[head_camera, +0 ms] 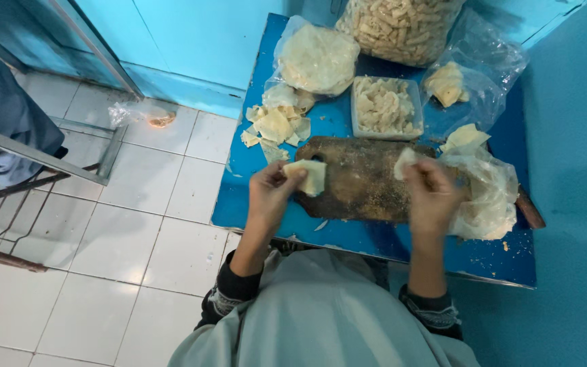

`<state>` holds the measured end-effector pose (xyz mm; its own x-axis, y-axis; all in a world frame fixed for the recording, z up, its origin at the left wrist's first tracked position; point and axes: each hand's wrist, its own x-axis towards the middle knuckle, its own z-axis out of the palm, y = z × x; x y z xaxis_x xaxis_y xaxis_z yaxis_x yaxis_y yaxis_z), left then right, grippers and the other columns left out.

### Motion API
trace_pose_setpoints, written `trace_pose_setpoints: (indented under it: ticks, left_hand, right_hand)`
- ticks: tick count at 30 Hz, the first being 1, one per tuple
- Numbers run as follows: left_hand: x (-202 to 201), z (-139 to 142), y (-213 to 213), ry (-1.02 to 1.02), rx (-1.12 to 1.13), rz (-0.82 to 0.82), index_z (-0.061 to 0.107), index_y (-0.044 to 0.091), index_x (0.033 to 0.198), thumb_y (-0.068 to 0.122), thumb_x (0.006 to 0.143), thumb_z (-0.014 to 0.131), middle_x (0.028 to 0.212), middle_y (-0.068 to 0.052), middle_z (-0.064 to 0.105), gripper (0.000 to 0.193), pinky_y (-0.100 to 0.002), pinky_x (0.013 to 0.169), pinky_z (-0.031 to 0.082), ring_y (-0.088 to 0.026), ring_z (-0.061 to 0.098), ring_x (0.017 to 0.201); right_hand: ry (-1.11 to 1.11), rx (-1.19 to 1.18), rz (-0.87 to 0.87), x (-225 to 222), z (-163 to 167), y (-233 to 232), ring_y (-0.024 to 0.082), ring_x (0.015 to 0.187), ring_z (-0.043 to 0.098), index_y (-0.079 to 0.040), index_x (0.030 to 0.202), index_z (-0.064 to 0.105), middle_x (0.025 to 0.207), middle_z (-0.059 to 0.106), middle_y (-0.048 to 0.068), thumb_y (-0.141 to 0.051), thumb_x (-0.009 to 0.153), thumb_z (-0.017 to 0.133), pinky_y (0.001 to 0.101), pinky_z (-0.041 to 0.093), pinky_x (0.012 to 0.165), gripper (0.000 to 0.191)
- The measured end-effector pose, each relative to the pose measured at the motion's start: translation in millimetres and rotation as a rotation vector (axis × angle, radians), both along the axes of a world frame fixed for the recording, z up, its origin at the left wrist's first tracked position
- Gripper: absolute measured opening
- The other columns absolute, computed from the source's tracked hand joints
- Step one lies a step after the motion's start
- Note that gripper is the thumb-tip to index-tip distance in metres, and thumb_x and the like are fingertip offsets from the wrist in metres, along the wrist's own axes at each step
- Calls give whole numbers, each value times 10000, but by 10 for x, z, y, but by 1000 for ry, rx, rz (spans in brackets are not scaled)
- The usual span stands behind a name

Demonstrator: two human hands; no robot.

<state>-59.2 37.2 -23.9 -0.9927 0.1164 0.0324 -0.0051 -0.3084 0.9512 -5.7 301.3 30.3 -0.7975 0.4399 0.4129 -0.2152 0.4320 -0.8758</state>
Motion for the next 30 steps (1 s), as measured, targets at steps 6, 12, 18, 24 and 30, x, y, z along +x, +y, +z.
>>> trace_pose_setpoints:
  ticks: [6, 12, 18, 24, 30]
  left_hand:
    - [67, -15, 33, -4, 107, -55, 740, -34, 1048, 187, 989, 720, 902, -31, 742, 230, -220, 698, 531, -59, 656, 794]
    - [162, -21, 213, -25, 61, -150, 755, -54, 1068, 323, 1049, 634, 924, -67, 741, 396, -267, 750, 557, -100, 675, 824]
    - [222, 24, 381, -90, 166, -311, 735, -40, 1123, 414, 1068, 520, 1018, -86, 772, 505, -269, 860, 598, -119, 741, 930]
    - [252, 160, 400, 40, -19, -244, 738, -68, 1102, 232, 1022, 662, 947, -94, 774, 320, -260, 764, 585, -106, 717, 875]
    - [302, 211, 425, 51, -101, -187, 747, -57, 1049, 135, 973, 723, 889, -91, 784, 208, -238, 699, 598, -94, 730, 816]
  right_hand:
    - [-48, 704, 254, 102, 167, -579, 343, 1047, 679, -24, 1175, 735, 1170, 728, 165, -80, 847, 809, 443, 551, 887, 341]
    - [23, 524, 246, 193, 295, -584, 303, 1030, 709, -66, 1182, 719, 1154, 708, 140, -125, 792, 856, 398, 574, 850, 418]
    - [-65, 217, 280, 176, -104, -530, 160, 912, 717, -26, 1113, 741, 1012, 741, 76, -55, 943, 754, 290, 572, 767, 172]
    - [-225, 17, 338, 204, -309, -383, 93, 897, 709, 20, 1112, 735, 968, 754, 59, -35, 971, 701, 265, 585, 787, 155]
    - [-174, -162, 479, 203, -331, -401, 137, 982, 708, 40, 1052, 730, 1062, 727, 94, -10, 962, 732, 289, 601, 851, 102]
